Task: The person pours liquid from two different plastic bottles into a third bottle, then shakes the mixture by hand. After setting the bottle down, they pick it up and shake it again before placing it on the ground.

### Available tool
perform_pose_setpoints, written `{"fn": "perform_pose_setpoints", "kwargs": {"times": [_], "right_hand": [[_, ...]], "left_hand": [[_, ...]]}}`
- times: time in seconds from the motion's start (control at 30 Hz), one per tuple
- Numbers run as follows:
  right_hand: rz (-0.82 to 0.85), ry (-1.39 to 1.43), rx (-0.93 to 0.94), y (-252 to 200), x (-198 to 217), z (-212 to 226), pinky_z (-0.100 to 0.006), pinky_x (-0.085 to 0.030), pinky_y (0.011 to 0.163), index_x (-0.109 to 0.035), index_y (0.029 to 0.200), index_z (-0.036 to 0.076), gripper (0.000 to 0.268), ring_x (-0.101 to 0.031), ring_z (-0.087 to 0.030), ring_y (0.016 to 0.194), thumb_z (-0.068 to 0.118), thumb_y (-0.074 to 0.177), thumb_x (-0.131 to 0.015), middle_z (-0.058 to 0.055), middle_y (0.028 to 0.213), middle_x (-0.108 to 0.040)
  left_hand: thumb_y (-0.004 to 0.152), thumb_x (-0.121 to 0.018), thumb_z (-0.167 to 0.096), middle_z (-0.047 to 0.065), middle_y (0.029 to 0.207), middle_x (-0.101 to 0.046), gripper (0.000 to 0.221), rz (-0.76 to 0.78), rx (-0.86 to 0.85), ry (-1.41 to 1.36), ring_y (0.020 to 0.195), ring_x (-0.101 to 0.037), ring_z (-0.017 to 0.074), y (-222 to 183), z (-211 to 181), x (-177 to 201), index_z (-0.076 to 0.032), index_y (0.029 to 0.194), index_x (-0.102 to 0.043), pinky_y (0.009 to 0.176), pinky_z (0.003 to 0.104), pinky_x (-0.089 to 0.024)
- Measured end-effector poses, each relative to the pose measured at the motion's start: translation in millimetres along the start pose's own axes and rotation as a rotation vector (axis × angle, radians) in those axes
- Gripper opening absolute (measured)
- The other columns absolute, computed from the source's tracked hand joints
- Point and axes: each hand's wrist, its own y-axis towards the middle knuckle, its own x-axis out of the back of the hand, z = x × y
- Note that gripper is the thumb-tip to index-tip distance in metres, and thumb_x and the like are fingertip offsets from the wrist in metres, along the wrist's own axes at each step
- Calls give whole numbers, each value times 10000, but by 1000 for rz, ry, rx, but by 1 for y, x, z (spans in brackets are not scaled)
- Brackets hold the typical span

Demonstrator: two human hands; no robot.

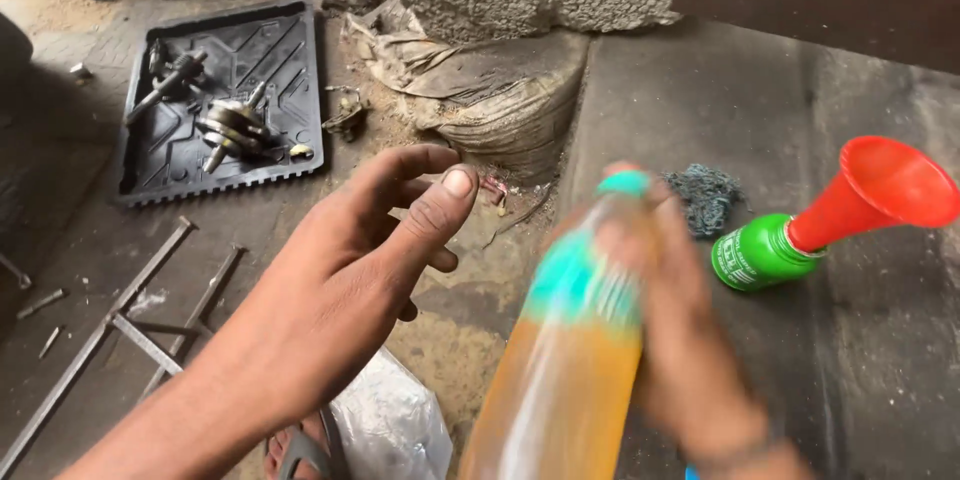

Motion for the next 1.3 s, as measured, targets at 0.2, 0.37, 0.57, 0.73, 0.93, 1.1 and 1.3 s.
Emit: {"fn": "perform_pose_setpoints", "kwargs": {"times": [0.2,0.37,0.57,0.73,0.93,1.1,1.3], "right_hand": [[238,199,-57,1,12,14,-400,-594,851,-422,1506,116,712,-705,-261,1004,396,918,-709,-174,1119,-713],[-74,168,-116,23,15,20,-410,-593,815,-462,1390,46,628,-672,-238,941,404,922,-679,-116,1047,-664],[-52,39,80,10,18,23,-394,-591,800,-460,1482,124,675,-687,-232,948,398,909,-688,-141,1084,-695],[-150,335,-130,28,29,25,-410,-571,897,-465,1343,-73,659,-644,-278,996,429,977,-685,-173,1106,-636],[-124,2,26,10,-1,13,-392,-563,874,-439,1507,148,667,-634,-216,1059,270,912,-713,-84,1174,-617],[157,90,230,-6,-16,27,-429,-607,817,-224,1565,163,840,-669,-299,1001,189,929,-773,-182,1301,-557],[46,-282,311,-11,-22,17,-410,-553,1016,-59,1657,107,1123,-655,-286,1172,209,790,-765,-194,1323,-562]], "left_hand": [[1040,-525,-531,72,1256,-701,615,-70,-168,-36,995,-691,195,-5,2,26,-105,1476,-600,672,338,-596],[1060,-504,-506,59,1220,-700,542,-160,-72,-51,993,-682,188,-7,-8,32,-119,1425,-605,681,351,-594],[1059,-536,-452,61,1207,-730,489,-175,-139,-3,985,-679,199,0,-3,34,-108,1396,-622,658,364,-594],[1060,-537,-446,68,1183,-727,470,-217,-136,-44,972,-699,198,-6,-10,32,-108,1368,-647,670,359,-596],[981,-608,-511,54,1155,-753,561,-65,29,46,1007,-651,197,-4,8,-1,-114,1362,-719,754,364,-596],[889,-728,-602,115,1346,-640,892,496,273,-61,1234,-643,220,-20,9,-28,-117,1562,-401,997,398,-518],[719,-818,-442,149,1084,-791,908,370,86,89,988,-771,261,-24,3,-37,-187,1539,-523,853,383,-603]]}}
